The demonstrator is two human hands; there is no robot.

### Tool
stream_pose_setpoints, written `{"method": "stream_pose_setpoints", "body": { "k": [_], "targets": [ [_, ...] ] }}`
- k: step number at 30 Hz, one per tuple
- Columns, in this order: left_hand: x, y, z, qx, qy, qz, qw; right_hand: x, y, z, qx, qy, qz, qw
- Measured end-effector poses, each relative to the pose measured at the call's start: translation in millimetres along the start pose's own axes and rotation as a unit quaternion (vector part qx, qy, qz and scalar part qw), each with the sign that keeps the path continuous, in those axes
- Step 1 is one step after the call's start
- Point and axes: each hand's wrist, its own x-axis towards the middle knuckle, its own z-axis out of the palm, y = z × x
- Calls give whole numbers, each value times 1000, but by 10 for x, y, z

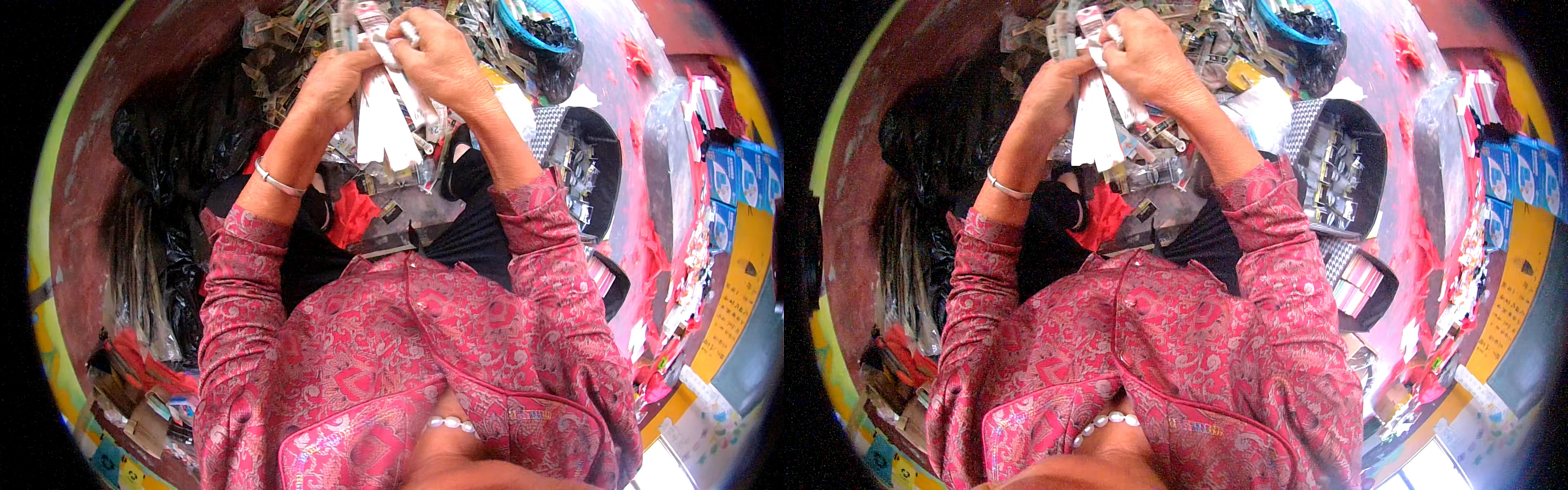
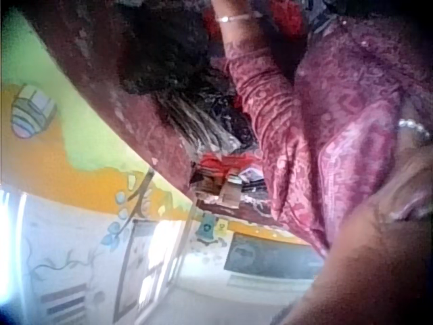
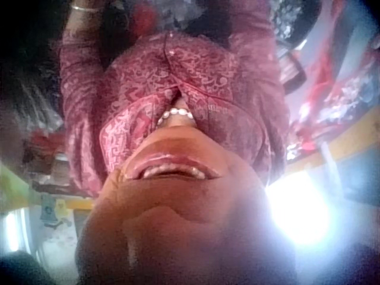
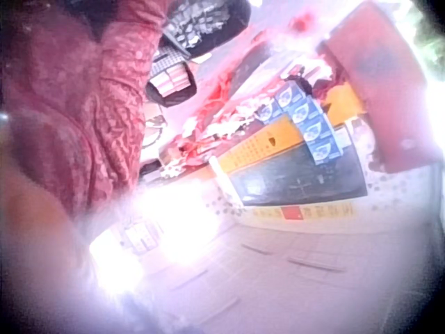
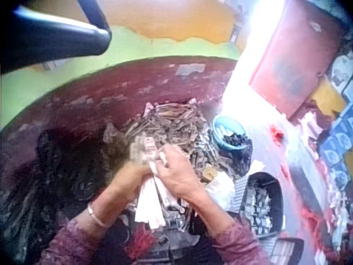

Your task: The person sits on the floor and sorts through a large pile of small packaged items, picking them up one by one, inspecting them, and placing them into a nearby container.

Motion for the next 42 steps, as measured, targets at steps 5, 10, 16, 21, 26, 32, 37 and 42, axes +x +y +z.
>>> {"method": "stream_pose_setpoints", "body": {
  "k": [5,10,16,21,26,32,37,42],
  "targets": [
    [86,43,-232,-28,51,20,998,-71,-142,-176,18,-150,-59,987],
    [53,75,-138,11,103,71,992,-146,16,-522,-71,-239,-34,968],
    [16,45,-68,89,101,37,990,26,-80,-480,69,-2,96,993],
    [-50,28,77,-1,53,22,998,-18,-109,-74,11,11,33,999],
    [-34,90,-46,-61,-58,7,996,-34,-198,-102,-13,3,-1,1000],
    [2,8,7,-49,48,-26,997,-64,-301,-106,-109,-77,-49,990],
    [43,113,-178,-8,61,10,998,-142,-256,-225,-166,-177,-46,969],
    [33,286,-212,-35,79,108,990,-172,166,-654,-223,-199,84,950]
  ]
}}
